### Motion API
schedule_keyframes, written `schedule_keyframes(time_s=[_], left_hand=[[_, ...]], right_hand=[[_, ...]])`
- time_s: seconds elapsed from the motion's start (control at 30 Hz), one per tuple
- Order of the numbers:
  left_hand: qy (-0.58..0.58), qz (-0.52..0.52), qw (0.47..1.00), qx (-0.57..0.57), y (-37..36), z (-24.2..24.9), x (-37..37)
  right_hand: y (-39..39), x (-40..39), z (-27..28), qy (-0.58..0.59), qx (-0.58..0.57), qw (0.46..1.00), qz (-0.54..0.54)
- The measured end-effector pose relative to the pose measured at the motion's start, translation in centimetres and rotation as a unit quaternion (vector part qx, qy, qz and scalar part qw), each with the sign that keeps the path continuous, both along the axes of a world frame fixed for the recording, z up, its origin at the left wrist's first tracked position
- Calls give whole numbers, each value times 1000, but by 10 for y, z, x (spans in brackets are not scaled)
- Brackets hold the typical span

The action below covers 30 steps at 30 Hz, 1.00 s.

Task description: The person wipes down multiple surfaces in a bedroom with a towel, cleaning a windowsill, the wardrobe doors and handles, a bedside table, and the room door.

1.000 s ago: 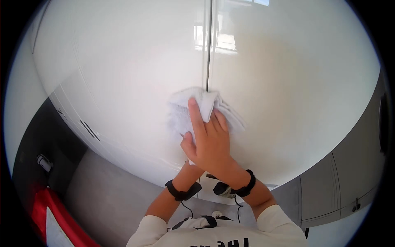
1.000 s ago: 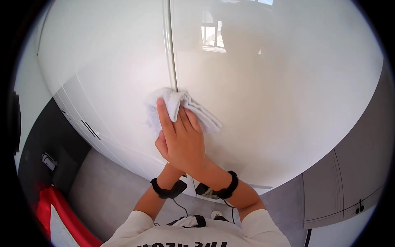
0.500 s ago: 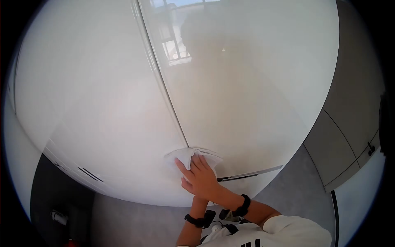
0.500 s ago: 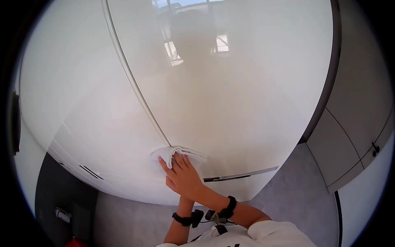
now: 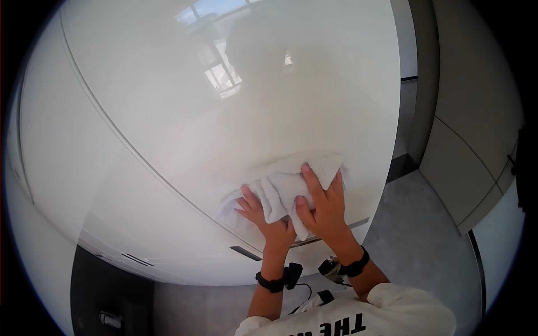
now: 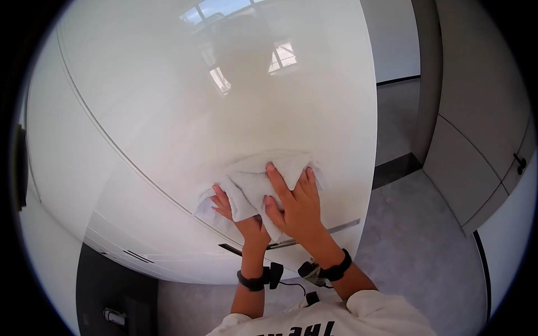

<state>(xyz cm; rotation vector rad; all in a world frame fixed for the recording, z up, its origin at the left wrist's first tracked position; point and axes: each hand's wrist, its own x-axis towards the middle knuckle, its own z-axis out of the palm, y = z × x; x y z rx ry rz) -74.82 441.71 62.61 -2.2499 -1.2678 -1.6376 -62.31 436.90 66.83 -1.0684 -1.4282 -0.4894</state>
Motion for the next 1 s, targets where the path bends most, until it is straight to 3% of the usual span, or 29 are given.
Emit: schedule_keyframes(time_s=[0.03, 0.17, 0.23, 0.27, 0.43, 0.57, 0.73, 0.8, 0.87, 0.9, 0.93, 1.0], left_hand=[[71, 59, 993, 70, -7, 5, 15], [32, 68, 987, 141, -4, -1, 61], [35, 106, 989, 93, -6, -10, 82], [39, 128, 988, 71, -6, -16, 91], [68, 134, 969, 197, -1, -57, 116], [99, 119, 962, 225, -7, -94, 146], [91, 13, 989, 118, -28, -114, 156], [138, 22, 984, 108, -32, -79, 146], [144, 55, 983, 98, -35, -35, 150], [60, 57, 990, 115, -34, -11, 148], [-24, 63, 989, 133, -29, 6, 145], [-35, 133, 988, 66, -10, 4, 124]], right_hand=[[-1, 20, -4, 10, 10, 999, -37], [6, 82, -31, 11, 41, 987, -157], [5, 100, -44, -23, 42, 980, -195], [6, 106, -57, 26, 23, 986, -164], [30, 145, -169, 235, -25, 970, 53], [35, 164, -184, 269, -58, 952, 131], [5, 156, -158, 327, -105, 920, 189], [-13, 154, -118, 435, -77, 863, 246], [-13, 172, -112, 378, -89, 869, 305], [-25, 162, -78, 370, -68, 873, 312], [-32, 157, -60, 314, -61, 901, 292], [-38, 151, -33, 151, -45, 963, 220]])
